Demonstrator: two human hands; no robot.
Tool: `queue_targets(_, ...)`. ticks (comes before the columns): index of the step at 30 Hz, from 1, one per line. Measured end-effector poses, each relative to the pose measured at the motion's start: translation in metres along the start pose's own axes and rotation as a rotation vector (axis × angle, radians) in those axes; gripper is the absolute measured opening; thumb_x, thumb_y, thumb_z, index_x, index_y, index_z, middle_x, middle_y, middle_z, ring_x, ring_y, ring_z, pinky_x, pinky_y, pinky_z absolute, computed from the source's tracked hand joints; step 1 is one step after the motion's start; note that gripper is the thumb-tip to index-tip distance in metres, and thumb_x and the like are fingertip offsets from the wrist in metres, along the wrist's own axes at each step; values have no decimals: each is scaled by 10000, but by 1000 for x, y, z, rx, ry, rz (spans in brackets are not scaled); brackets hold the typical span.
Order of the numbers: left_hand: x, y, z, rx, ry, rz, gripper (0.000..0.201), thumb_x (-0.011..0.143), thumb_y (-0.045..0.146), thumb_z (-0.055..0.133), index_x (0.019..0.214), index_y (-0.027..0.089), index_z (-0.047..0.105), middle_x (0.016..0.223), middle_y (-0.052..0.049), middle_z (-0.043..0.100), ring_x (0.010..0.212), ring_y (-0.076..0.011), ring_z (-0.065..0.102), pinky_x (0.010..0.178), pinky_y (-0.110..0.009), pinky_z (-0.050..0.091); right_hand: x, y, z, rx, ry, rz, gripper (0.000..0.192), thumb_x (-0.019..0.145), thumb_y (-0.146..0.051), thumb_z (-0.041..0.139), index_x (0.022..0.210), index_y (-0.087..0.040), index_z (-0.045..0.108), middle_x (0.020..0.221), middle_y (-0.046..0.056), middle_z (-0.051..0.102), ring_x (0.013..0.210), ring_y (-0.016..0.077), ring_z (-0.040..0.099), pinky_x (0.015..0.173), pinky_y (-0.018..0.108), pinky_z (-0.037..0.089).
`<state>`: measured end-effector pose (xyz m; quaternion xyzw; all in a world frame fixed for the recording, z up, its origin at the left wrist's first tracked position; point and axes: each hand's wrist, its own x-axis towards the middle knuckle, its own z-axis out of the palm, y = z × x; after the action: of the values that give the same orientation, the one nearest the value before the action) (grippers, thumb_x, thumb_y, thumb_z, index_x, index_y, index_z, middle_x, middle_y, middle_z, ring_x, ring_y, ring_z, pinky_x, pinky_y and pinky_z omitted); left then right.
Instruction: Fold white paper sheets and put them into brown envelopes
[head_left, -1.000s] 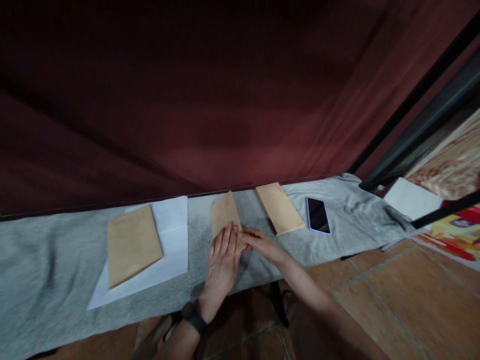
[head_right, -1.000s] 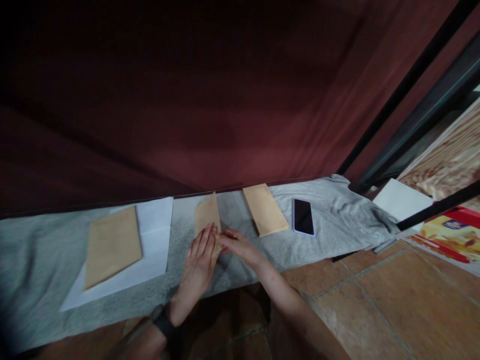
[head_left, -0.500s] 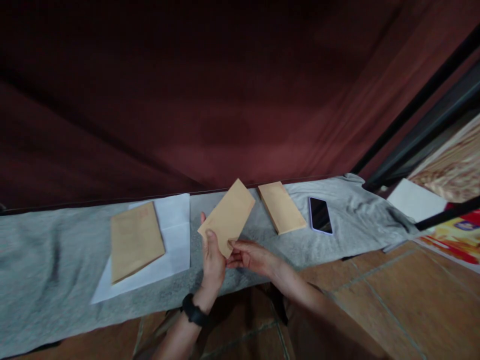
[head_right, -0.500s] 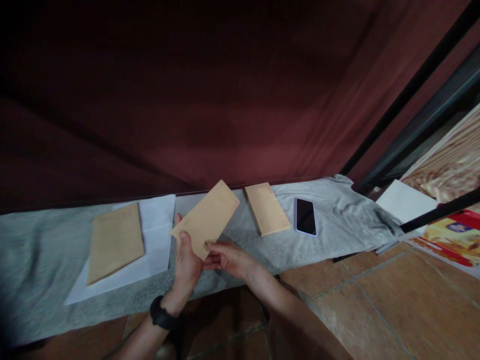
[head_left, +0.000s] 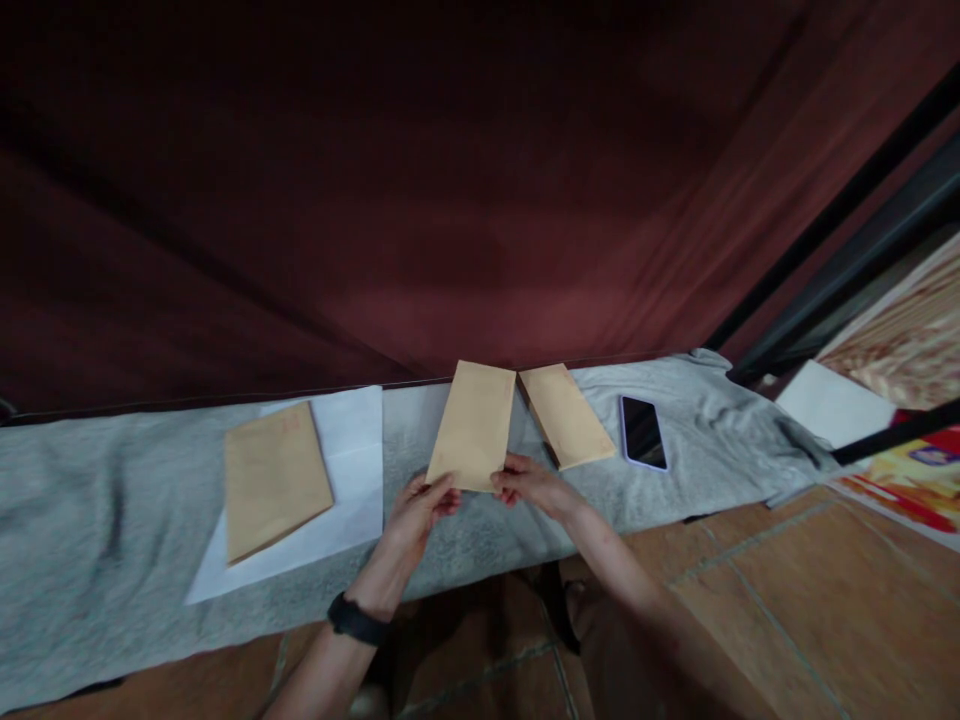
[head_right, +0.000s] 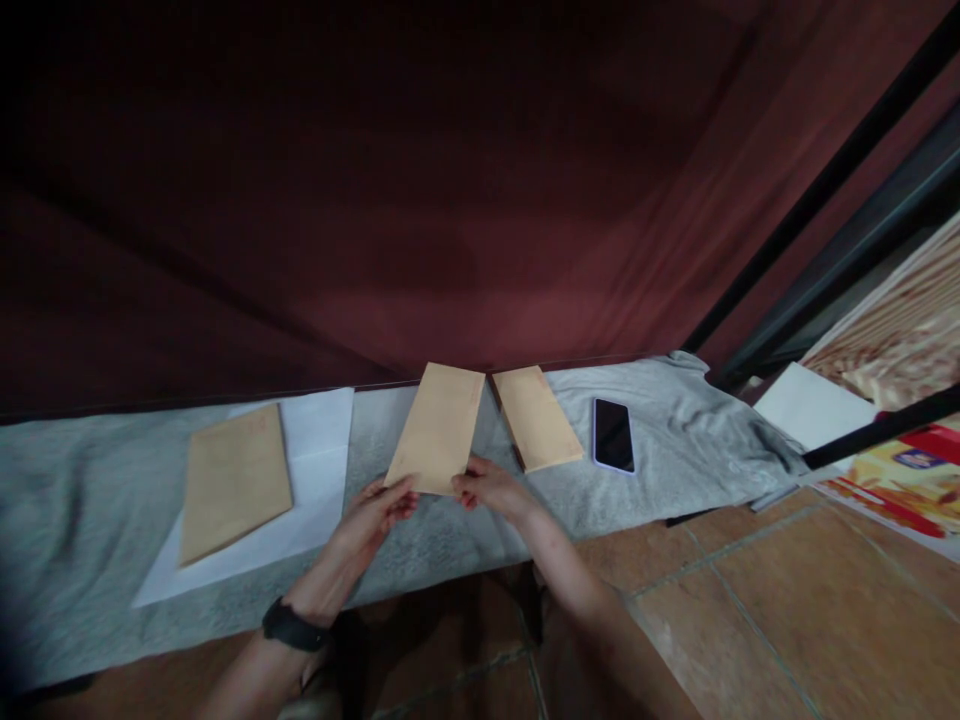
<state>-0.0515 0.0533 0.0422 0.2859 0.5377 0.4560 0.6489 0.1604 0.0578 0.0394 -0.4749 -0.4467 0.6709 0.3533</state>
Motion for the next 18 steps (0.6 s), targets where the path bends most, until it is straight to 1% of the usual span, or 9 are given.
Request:
queue_targets(3, -3, -3, -2, 37, -59, -80, 427, 524, 385, 932, 781, 123, 714, 652, -71, 729, 573, -158, 668, 565, -259, 539, 5, 1, -5, -39, 62, 7, 275, 717, -405, 787, 745, -189, 619, 614, -28, 628, 532, 98, 551, 494, 206, 437)
queue_targets(5, -4, -5, -1, 35, -65, -99, 373, 564, 348, 920, 779, 123, 714, 676, -83, 741, 604, -168, 691, 602, -268, 563, 6, 2, -4, -26, 116, 8, 297, 717, -416, 787, 737, -187, 599, 606, -35, 618, 531, 98, 562, 492, 203, 444)
queue_targets(6, -5, -6, 0, 28, -64, -102, 352, 573, 329, 917, 773, 121, 714, 683, -86, 744, 613, -170, 697, 617, -270, 570, 6, 2, -3, -16, 122, 12, 303, 714, -420, 789, 757, -185, 603, 619, -34, 628, 538, 100, 574, 499, 204, 455)
queue_targets(9, -5, -9, 3, 0, -53, -87, 336, 567, 311, 916, 752, 115, 717, 691, -89, 745, 618, -167, 699, 636, -271, 577, 3, 3, -1, 16, 68, 26, 335, 689, -423, 804, 834, -176, 628, 702, -7, 688, 570, 110, 613, 538, 221, 499)
queue_targets(11, -5, -10, 5, -1, -65, -85, 356, 551, 336, 920, 738, 110, 718, 699, -96, 745, 627, -169, 697, 644, -277, 576, 2, 3, -1, 26, 50, 22, 336, 678, -410, 808, 842, -174, 634, 719, 3, 703, 573, 109, 617, 549, 224, 508)
queue_targets(13, -5, -9, 5, -2, -57, -64, 409, 528, 369, 924, 777, 112, 727, 745, -94, 754, 638, -164, 690, 642, -279, 569, 2, 3, -2, 19, 59, 17, 302, 682, -390, 797, 810, -173, 630, 689, -3, 693, 561, 103, 609, 537, 213, 498)
queue_targets(16, -3, -6, 6, 4, -14, 33, 523, 495, 420, 922, 889, 132, 735, 871, -79, 767, 675, -156, 679, 630, -275, 552, 4, 4, -7, -14, 82, 9, 244, 716, -364, 758, 793, -170, 631, 662, -7, 680, 540, 95, 592, 517, 202, 481)
queue_targets(18, -2, -4, 8, 40, -18, 85, 552, 491, 444, 915, 916, 144, 730, 919, -76, 766, 726, -170, 683, 637, -277, 545, 7, 6, -9, -36, 130, -14, 209, 754, -357, 721, 797, -173, 632, 655, -13, 673, 524, 88, 574, 509, 198, 469)
